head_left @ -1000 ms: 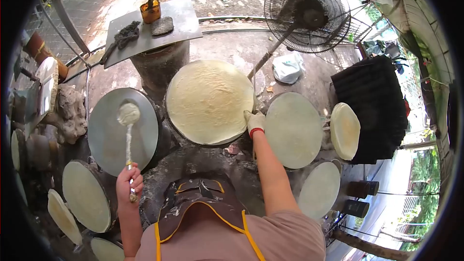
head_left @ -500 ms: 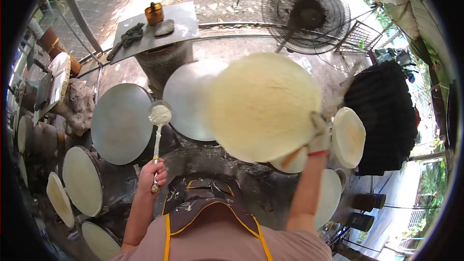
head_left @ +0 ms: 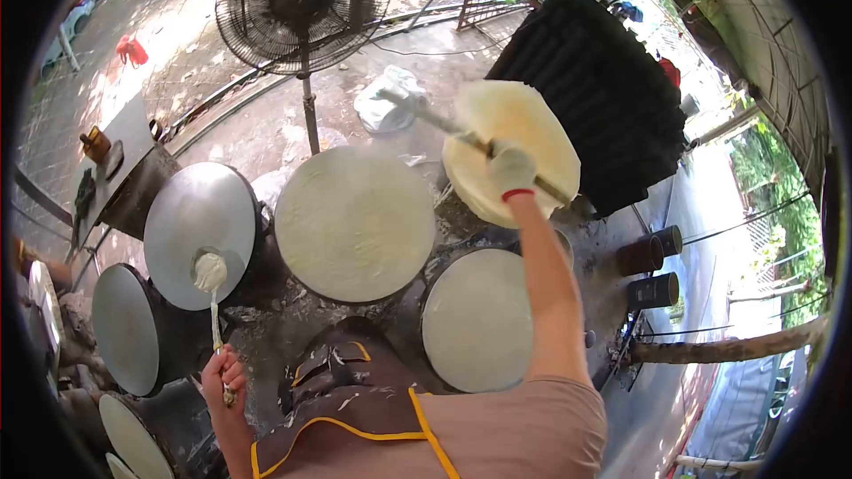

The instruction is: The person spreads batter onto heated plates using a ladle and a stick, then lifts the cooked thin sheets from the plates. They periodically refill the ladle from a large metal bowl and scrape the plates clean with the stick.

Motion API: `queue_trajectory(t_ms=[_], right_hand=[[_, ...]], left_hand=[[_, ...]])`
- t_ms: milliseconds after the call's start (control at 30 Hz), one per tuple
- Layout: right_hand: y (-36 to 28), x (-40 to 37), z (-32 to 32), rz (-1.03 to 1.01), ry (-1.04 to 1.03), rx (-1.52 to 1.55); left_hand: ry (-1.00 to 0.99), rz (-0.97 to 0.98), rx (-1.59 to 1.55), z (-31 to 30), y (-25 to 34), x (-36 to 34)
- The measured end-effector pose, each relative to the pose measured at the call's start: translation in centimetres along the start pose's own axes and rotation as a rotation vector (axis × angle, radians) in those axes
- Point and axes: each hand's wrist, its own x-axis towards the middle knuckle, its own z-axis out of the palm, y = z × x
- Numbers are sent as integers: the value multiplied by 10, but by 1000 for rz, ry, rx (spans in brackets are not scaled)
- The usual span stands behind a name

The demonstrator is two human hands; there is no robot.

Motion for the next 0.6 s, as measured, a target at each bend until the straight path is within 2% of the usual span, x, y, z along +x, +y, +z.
queue_trajectory(t_ms=[167,300,367,500,600], right_hand=[[31,-53,110,217,-288,97],[25,-70,101,199,-362,169],[14,-73,92,230,-308,255],[-62,-76,69,116,-300,460],[-170,-92,64,-162,-387,667]], left_hand=[[56,60,78,18,-19,-12],[109,109,107,22,-26,-23],[105,99,64,16,-26,-29],[37,147,-128,-1,-30,-57],[-66,251,-245,-15,-34,-87]])
